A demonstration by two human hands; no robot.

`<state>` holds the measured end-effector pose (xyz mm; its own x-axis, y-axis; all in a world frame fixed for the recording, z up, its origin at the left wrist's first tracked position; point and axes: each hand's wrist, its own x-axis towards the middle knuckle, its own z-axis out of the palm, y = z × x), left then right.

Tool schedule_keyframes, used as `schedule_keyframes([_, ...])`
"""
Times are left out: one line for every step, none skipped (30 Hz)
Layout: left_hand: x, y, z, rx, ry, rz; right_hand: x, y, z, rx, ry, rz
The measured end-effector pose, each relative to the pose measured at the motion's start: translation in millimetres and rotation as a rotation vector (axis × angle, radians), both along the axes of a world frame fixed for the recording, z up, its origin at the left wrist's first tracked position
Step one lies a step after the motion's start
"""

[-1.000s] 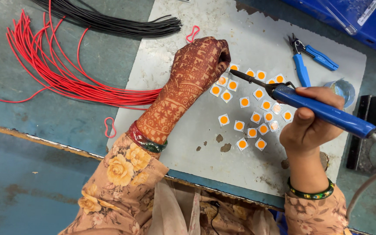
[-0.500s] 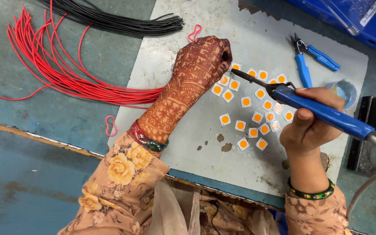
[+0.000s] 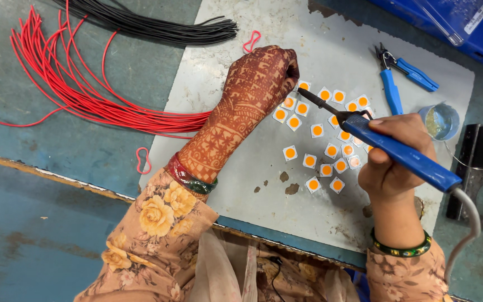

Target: The person solders thin red and black wires onto small orange LED modules laid out on the work mat. They hold each module steady with one hand while applying a blue soldering iron to the contact point with the other, then move to the next module, working through the array one at a time.

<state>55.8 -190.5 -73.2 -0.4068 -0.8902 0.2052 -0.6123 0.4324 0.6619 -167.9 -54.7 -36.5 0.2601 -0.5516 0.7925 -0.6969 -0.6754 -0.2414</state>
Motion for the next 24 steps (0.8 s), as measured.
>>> schedule_keyframes([0, 0, -1, -0.003, 0.004, 0.003, 2, 0, 2, -0.005, 0.014, 0.002])
schedule_keyframes([-1, 0, -2, -0.006, 0.009, 0.007, 3, 1, 5, -0.002, 0.047, 0.005])
schedule_keyframes([1, 0, -3, -0.009, 0.013, 0.012, 5, 3, 8, 0.002, 0.080, 0.011])
schedule_keyframes([1, 1, -4, -0.013, 0.017, 0.012, 6, 5, 10, 0.005, 0.113, 0.016])
schedule_keyframes([1, 1, -4, -0.018, 0.021, 0.010, 7, 5, 11, 0.010, 0.115, 0.013])
schedule_keyframes([2, 1, -4, -0.022, 0.024, 0.008, 8, 5, 12, 0.015, 0.116, 0.011])
schedule_keyframes([2, 1, -4, -0.020, 0.029, 0.008, 7, 5, 12, 0.019, 0.118, 0.009])
schedule_keyframes([2, 1, -4, -0.017, 0.034, 0.007, 7, 5, 11, 0.014, 0.089, 0.008])
schedule_keyframes([3, 1, -4, -0.015, 0.038, 0.006, 7, 4, 8, 0.009, 0.061, 0.007])
schedule_keyframes([3, 2, -3, -0.017, 0.043, 0.006, 7, 3, 6, 0.005, 0.032, 0.008])
schedule_keyframes([4, 2, -3, -0.019, 0.047, 0.005, 5, 3, 3, 0.002, -0.003, -0.009])
schedule_keyframes([4, 1, -2, -0.020, 0.052, 0.004, 2, 4, 1, 0.000, -0.038, -0.025])
schedule_keyframes([5, 1, -1, -0.004, 0.044, 0.009, 0, 4, 0, 0.000, -0.051, -0.036])
schedule_keyframes([5, 0, 0, 0.013, 0.036, 0.014, -3, 5, -2, -0.001, -0.065, -0.047])
schedule_keyframes([5, 0, 1, 0.030, 0.028, 0.016, -5, 6, -3, 0.001, -0.056, -0.055])
schedule_keyframes([5, -1, 1, 0.024, 0.027, 0.024, -7, 6, -5, 0.001, -0.050, -0.055])
schedule_keyframes([4, -1, 2, 0.018, 0.025, 0.031, -9, 7, -7, 0.001, -0.044, -0.054])
schedule_keyframes([5, -1, 3, 0.013, 0.023, 0.040, -10, 6, -9, 0.000, -0.041, -0.043])
schedule_keyframes([5, -1, 4, 0.007, 0.022, 0.039, -11, 6, -11, -0.003, -0.038, -0.033])
schedule_keyframes([6, -2, 4, 0.000, 0.020, 0.039, -12, 6, -12, -0.007, -0.039, -0.037])
schedule_keyframes([7, -2, 5, -0.006, 0.019, 0.039, -13, 6, -14, -0.010, -0.040, -0.041])
schedule_keyframes([9, -1, 6, 0.005, 0.029, 0.026, -14, 6, -15, -0.008, -0.054, -0.052])
schedule_keyframes([11, -1, 7, 0.016, 0.040, 0.014, -15, 6, -15, -0.006, -0.068, -0.063])
schedule_keyframes([13, 0, 8, 0.026, 0.051, 0.001, -16, 6, -15, 0.001, -0.096, -0.080])
